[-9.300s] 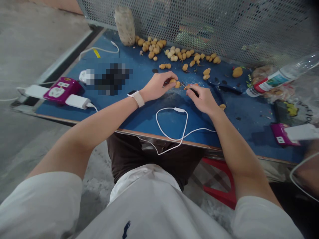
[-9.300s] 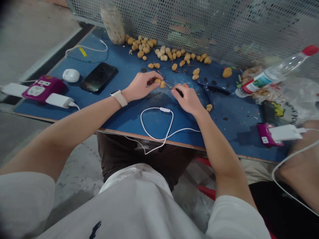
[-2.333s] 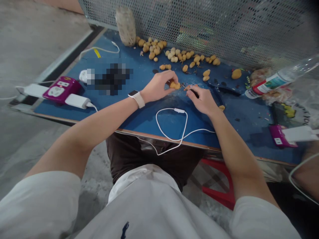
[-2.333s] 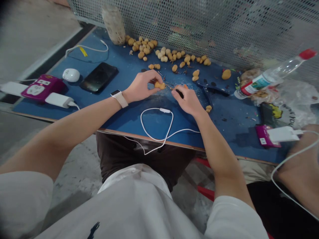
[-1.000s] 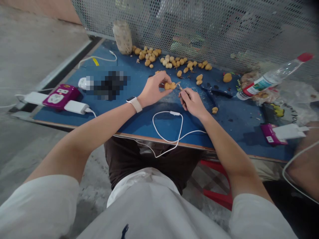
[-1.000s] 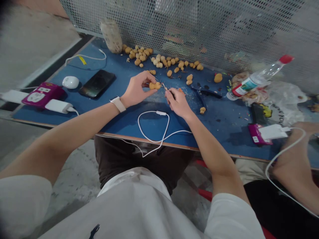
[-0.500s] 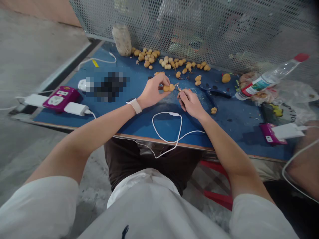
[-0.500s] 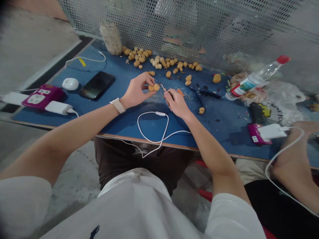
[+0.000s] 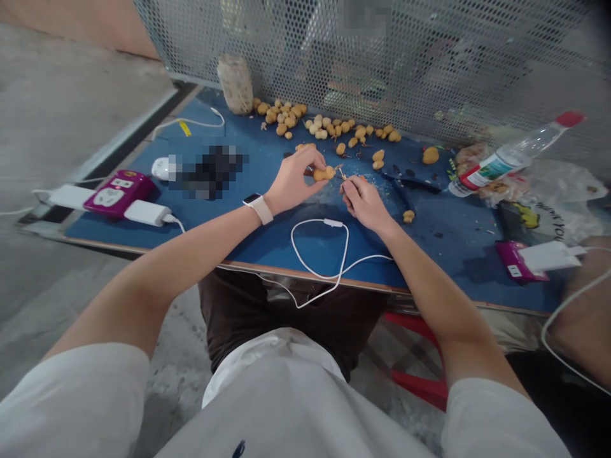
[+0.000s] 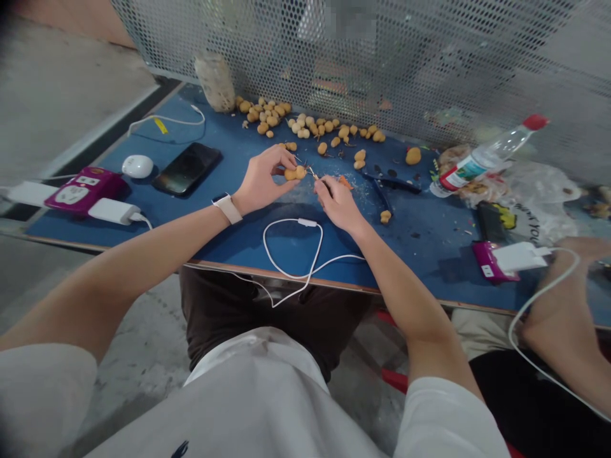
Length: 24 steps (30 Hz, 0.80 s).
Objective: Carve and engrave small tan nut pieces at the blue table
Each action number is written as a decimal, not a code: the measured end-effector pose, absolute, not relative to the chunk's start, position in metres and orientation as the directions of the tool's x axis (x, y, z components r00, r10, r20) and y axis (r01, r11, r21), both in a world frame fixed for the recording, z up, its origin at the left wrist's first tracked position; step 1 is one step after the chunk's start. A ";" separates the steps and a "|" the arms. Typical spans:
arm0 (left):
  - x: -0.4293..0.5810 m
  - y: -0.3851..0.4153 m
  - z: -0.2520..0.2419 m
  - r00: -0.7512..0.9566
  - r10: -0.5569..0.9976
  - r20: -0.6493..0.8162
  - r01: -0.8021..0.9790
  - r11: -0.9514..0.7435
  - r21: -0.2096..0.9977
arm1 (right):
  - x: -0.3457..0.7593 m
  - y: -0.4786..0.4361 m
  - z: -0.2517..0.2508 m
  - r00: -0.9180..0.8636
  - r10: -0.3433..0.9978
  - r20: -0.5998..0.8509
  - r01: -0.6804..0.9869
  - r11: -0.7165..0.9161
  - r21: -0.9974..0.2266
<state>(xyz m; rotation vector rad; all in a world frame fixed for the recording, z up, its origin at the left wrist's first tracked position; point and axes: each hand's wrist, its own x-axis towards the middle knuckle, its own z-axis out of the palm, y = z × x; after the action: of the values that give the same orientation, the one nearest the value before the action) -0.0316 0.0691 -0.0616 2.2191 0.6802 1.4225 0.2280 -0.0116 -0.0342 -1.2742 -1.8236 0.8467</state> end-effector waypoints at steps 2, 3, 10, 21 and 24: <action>-0.031 0.068 -0.061 0.354 0.596 0.721 0.176 -0.799 0.575 | 0.228 -0.010 -0.035 -0.228 0.953 0.198 0.448 0.283 -0.848; -0.031 0.068 -0.061 0.352 0.594 0.723 0.176 -0.801 0.572 | 0.228 -0.010 -0.036 -0.228 0.954 0.196 0.435 0.280 -0.856; -0.032 0.073 -0.066 0.355 0.585 0.729 0.197 -0.809 0.553 | 0.228 -0.007 -0.037 -0.221 0.957 0.189 0.364 0.261 -0.894; -0.030 0.071 -0.058 0.256 0.656 0.710 0.217 -0.754 0.619 | 0.236 -0.003 -0.043 -0.160 0.949 0.271 0.369 0.311 -0.876; -0.027 0.073 -0.061 0.253 0.695 0.673 0.133 -0.714 0.688 | 0.234 -0.003 -0.044 -0.128 0.942 0.311 0.353 0.336 -0.873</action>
<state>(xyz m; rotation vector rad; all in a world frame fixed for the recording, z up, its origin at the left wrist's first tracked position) -0.0270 0.0729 -0.0612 2.0292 0.7503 1.4772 0.2337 -0.0034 -0.0441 -1.1768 -1.6720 0.7957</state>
